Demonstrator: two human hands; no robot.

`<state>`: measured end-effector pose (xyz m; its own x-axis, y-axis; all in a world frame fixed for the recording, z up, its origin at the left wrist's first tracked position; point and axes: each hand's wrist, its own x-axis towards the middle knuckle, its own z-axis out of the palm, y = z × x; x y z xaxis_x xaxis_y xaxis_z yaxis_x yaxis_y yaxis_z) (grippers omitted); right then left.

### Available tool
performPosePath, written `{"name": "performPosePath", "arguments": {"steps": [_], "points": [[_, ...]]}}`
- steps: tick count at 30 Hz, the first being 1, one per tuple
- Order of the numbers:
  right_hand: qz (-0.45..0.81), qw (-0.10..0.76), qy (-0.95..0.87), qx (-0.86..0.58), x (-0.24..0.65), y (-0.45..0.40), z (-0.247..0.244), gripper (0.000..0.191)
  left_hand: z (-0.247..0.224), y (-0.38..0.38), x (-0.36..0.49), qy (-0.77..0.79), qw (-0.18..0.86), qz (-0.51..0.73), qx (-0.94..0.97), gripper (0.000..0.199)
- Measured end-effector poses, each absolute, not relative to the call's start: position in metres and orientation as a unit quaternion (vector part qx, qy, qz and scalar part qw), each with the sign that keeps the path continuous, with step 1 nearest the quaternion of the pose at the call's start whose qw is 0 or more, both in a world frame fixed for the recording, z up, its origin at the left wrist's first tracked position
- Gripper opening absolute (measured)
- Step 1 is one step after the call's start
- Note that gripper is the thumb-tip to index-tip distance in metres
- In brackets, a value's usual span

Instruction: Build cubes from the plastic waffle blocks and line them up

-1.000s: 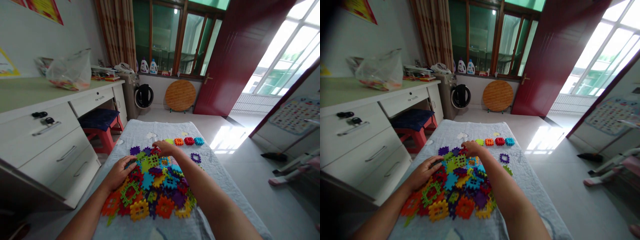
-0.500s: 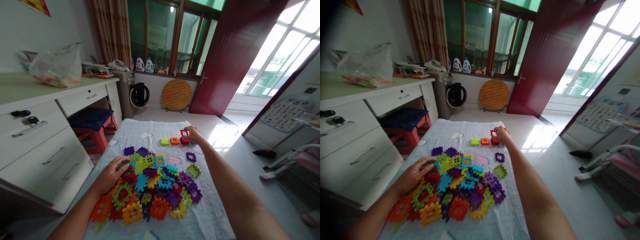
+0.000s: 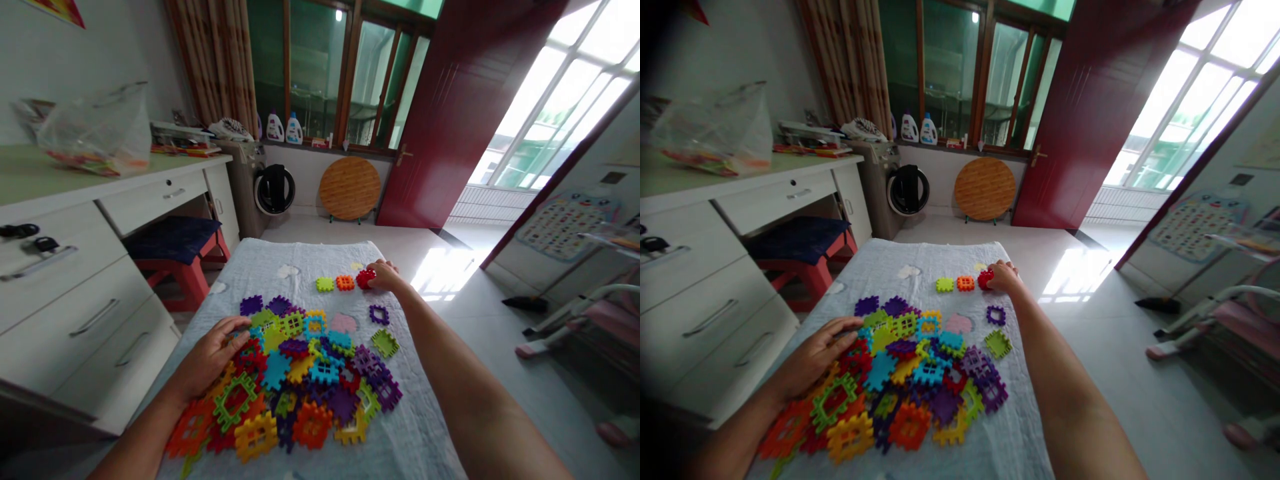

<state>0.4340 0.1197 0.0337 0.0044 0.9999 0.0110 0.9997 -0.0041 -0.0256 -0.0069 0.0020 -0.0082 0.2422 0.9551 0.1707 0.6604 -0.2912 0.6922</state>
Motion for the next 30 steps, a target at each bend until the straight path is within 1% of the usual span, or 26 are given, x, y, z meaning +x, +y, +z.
{"name": "performPosePath", "arguments": {"steps": [3, 5, 7, 9, 10, 12, 13, 15, 19, 24, 26, 30], "points": [[0.013, 0.003, -0.705, -0.709, 0.429, 0.118, 0.034, 0.046, -0.011, 0.003, -0.008, 0.536, 0.244, 0.297, 0.751, 0.042], [0.014, 0.003, -0.703, -0.711, 0.426, 0.116, 0.035, 0.049, -0.012, 0.003, -0.009, 0.535, 0.238, 0.301, 0.752, 0.042], [0.009, 0.017, -0.698, -0.716, 0.425, 0.114, 0.038, 0.056, -0.012, 0.004, -0.009, 0.537, 0.237, 0.301, 0.752, 0.043], [-0.003, 0.052, -0.694, -0.718, 0.426, 0.107, 0.043, 0.062, -0.013, 0.004, -0.009, 0.539, 0.239, 0.295, 0.751, 0.043], [-0.007, 0.072, -0.696, -0.715, 0.426, 0.102, 0.046, 0.062, -0.013, 0.004, -0.009, 0.540, 0.240, 0.293, 0.752, 0.044], [0.001, 0.093, -0.717, -0.691, 0.429, 0.088, 0.050, 0.053, -0.012, 0.005, -0.008, 0.539, 0.241, 0.293, 0.752, 0.045], [0.013, 0.090, -0.736, -0.671, 0.431, 0.079, 0.050, 0.048, -0.012, 0.004, -0.008, 0.539, 0.241, 0.295, 0.752, 0.045], [0.040, 0.059, -0.772, -0.631, 0.433, 0.060, 0.046, 0.041, -0.010, 0.004, -0.007, 0.540, 0.241, 0.297, 0.750, 0.045], [0.070, -0.018, -0.773, -0.631, 0.434, 0.031, 0.031, 0.052, -0.007, 0.002, -0.006, 0.543, 0.244, 0.292, 0.748, 0.046], [0.071, -0.038, -0.780, -0.621, 0.427, 0.030, 0.033, 0.039, -0.005, 0.000, -0.004, 0.540, 0.243, 0.298, 0.748, 0.046], [0.054, -0.017, -0.790, -0.611, 0.415, 0.039, 0.043, 0.038, -0.005, 0.000, -0.003, 0.538, 0.243, 0.301, 0.749, 0.045], [0.025, 0.066, -0.817, -0.572, 0.366, 0.066, 0.061, 0.046, -0.007, 0.000, -0.004, 0.535, 0.246, 0.307, 0.748, 0.044]]}}
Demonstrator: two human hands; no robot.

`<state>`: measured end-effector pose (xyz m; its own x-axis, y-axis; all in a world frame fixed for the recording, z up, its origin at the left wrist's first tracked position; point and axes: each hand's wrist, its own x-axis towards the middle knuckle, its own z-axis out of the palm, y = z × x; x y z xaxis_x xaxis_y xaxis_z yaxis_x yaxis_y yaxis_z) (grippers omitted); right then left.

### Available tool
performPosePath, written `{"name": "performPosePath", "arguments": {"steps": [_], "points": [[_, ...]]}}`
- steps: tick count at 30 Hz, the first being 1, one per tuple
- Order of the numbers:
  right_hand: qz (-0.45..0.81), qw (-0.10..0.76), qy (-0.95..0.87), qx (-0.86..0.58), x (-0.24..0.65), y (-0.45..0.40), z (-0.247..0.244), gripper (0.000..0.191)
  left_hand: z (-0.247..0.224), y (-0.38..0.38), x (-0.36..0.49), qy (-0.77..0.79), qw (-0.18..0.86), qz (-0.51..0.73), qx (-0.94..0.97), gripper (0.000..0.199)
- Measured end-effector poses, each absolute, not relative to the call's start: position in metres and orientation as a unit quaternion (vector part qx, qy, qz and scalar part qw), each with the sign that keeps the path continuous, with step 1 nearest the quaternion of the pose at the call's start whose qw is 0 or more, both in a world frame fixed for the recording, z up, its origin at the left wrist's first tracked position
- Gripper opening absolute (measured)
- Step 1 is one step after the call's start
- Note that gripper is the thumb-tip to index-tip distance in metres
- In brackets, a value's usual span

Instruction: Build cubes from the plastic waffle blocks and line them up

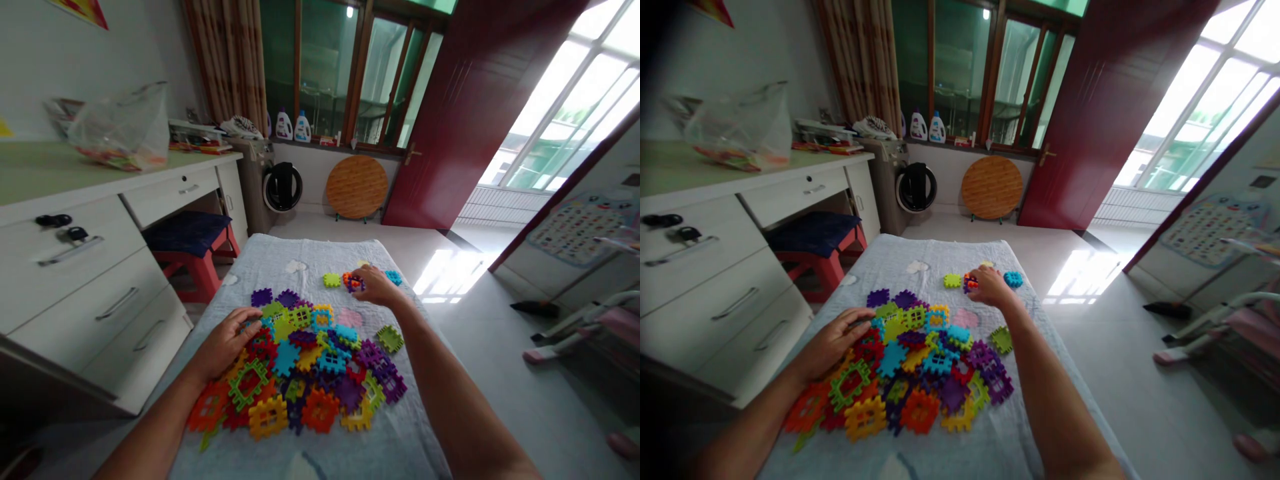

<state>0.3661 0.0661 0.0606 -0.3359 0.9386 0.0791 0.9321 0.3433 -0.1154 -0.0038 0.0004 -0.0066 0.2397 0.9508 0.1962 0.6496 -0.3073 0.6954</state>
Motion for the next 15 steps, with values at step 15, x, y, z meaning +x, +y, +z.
{"name": "performPosePath", "arguments": {"steps": [15], "points": [[0.075, -0.009, -0.833, -0.548, 0.260, 0.138, 0.029, 0.047, -0.005, 0.001, -0.005, 0.532, 0.234, 0.318, 0.749, 0.037]]}}
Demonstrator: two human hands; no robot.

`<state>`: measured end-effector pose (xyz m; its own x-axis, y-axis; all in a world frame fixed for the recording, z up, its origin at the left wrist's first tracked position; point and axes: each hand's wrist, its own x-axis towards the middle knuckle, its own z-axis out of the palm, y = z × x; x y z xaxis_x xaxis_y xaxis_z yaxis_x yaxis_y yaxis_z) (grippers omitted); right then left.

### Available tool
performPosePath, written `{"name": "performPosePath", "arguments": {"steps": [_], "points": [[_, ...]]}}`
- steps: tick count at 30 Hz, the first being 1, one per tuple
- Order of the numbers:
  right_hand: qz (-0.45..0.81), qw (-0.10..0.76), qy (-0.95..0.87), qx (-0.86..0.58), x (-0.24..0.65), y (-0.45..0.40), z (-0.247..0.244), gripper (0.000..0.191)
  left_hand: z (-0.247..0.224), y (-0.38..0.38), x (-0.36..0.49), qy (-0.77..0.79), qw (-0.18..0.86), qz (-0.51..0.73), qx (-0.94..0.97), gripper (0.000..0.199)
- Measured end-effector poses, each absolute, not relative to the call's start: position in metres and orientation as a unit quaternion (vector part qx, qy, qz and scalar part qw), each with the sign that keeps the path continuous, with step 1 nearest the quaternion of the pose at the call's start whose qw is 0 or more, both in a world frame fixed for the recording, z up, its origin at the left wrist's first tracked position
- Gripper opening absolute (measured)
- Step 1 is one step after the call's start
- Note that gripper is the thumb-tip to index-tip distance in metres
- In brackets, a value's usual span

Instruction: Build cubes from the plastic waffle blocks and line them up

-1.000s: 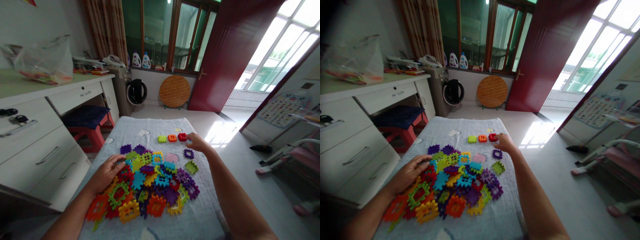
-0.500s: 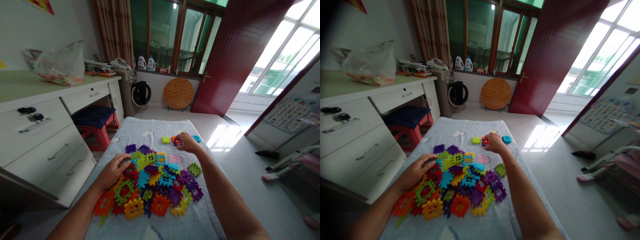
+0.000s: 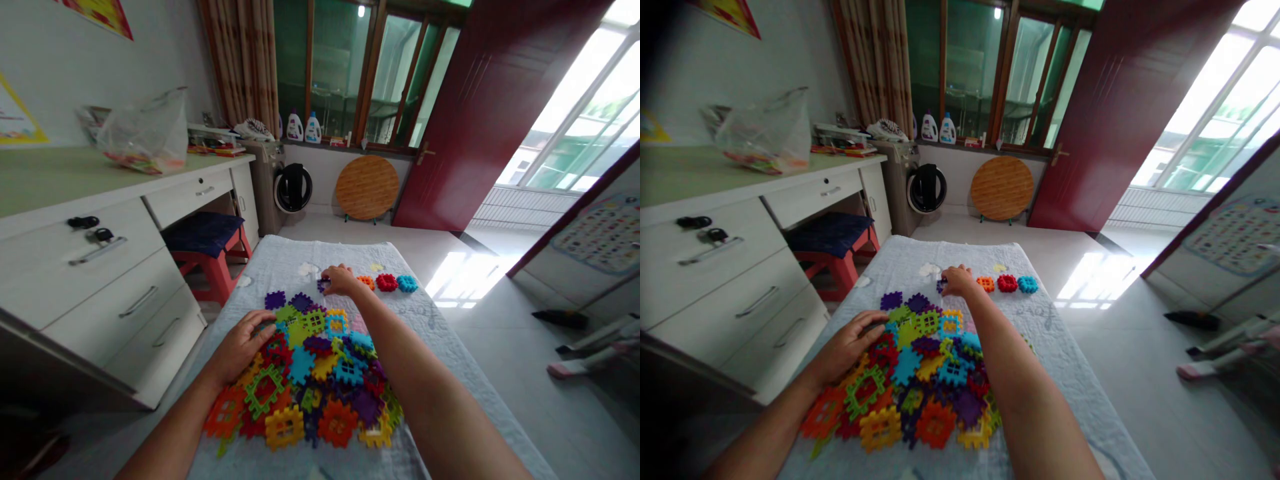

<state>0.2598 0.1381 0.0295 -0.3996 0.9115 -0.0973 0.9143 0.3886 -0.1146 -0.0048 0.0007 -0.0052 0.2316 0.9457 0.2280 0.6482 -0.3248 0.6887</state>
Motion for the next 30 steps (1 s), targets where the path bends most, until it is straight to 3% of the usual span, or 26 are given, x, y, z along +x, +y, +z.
{"name": "performPosePath", "arguments": {"steps": [7, 14, 20, 30], "points": [[-0.082, -0.082, 0.812, 0.571, 0.301, 0.142, 0.055, 0.051, -0.004, 0.000, -0.005, 0.533, 0.234, 0.311, 0.751, 0.037], [-0.040, 0.057, 0.824, 0.562, 0.310, 0.140, 0.046, 0.063, -0.004, 0.000, -0.004, 0.534, 0.230, 0.308, 0.753, 0.037], [-0.035, 0.072, 0.830, 0.552, 0.306, 0.143, 0.030, 0.050, -0.002, -0.001, -0.003, 0.530, 0.233, 0.312, 0.753, 0.037], [-0.041, 0.089, 0.834, 0.543, 0.305, 0.145, 0.032, 0.057, -0.006, 0.000, -0.004, 0.527, 0.232, 0.320, 0.753, 0.035]]}}
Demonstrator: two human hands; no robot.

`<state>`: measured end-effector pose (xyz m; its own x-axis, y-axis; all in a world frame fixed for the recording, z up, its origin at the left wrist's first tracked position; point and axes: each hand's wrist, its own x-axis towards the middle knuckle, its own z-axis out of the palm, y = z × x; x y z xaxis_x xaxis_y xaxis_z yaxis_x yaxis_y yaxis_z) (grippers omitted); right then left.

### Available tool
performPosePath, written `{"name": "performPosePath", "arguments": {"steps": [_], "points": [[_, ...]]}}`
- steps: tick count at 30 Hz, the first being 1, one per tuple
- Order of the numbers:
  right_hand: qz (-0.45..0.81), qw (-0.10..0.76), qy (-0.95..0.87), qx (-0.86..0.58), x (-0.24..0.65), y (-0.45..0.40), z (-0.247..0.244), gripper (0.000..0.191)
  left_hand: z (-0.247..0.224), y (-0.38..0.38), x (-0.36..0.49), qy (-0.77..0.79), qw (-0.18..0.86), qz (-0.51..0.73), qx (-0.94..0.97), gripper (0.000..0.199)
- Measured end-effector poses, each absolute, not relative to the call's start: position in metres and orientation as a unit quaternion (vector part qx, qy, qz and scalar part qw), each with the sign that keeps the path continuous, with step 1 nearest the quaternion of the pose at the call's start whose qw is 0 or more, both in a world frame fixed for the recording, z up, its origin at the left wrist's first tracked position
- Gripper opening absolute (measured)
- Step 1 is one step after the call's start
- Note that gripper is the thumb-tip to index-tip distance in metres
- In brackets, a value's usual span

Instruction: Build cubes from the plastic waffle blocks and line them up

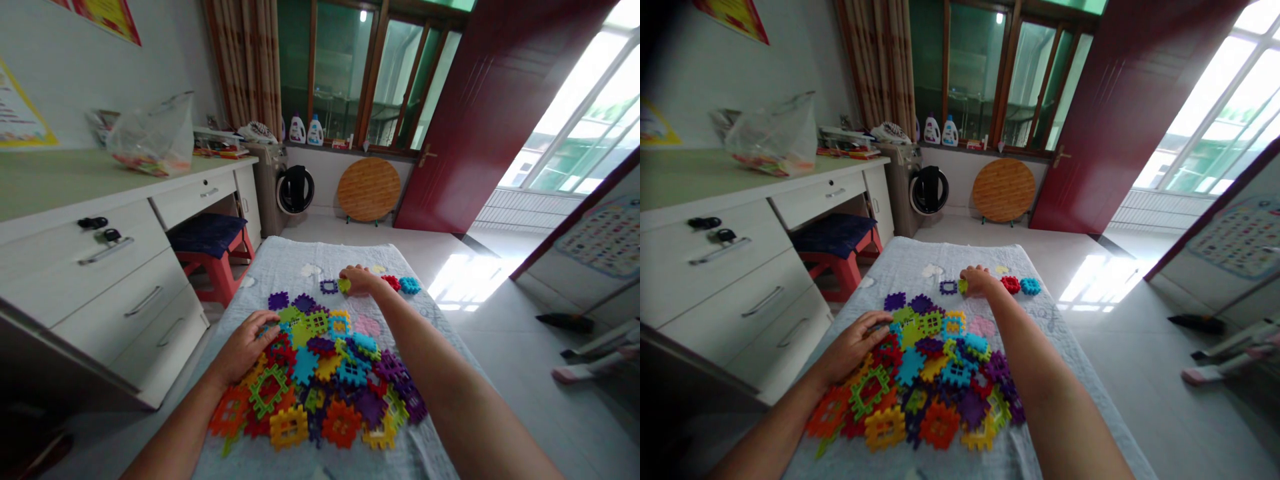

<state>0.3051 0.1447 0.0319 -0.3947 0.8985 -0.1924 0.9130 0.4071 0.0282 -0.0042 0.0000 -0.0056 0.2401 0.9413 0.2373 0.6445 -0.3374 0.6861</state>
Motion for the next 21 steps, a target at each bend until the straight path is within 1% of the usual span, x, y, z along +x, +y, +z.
{"name": "performPosePath", "arguments": {"steps": [9, 13, 15, 18, 21], "points": [[-0.054, 0.098, 0.837, 0.535, 0.302, 0.143, 0.036, 0.053, -0.004, 0.000, -0.004, 0.530, 0.235, 0.316, 0.751, 0.035], [-0.054, 0.107, 0.838, 0.532, 0.303, 0.145, 0.035, 0.054, -0.004, -0.001, -0.004, 0.530, 0.235, 0.317, 0.751, 0.034], [-0.051, 0.114, 0.837, 0.533, 0.303, 0.146, 0.036, 0.056, -0.005, -0.001, -0.004, 0.529, 0.236, 0.317, 0.751, 0.034], [-0.047, 0.123, 0.831, 0.541, 0.301, 0.148, 0.038, 0.065, -0.006, -0.001, -0.005, 0.530, 0.240, 0.315, 0.750, 0.034], [-0.044, 0.111, 0.836, 0.536, 0.291, 0.150, 0.042, 0.070, -0.006, 0.000, -0.005, 0.528, 0.245, 0.312, 0.751, 0.035]]}}
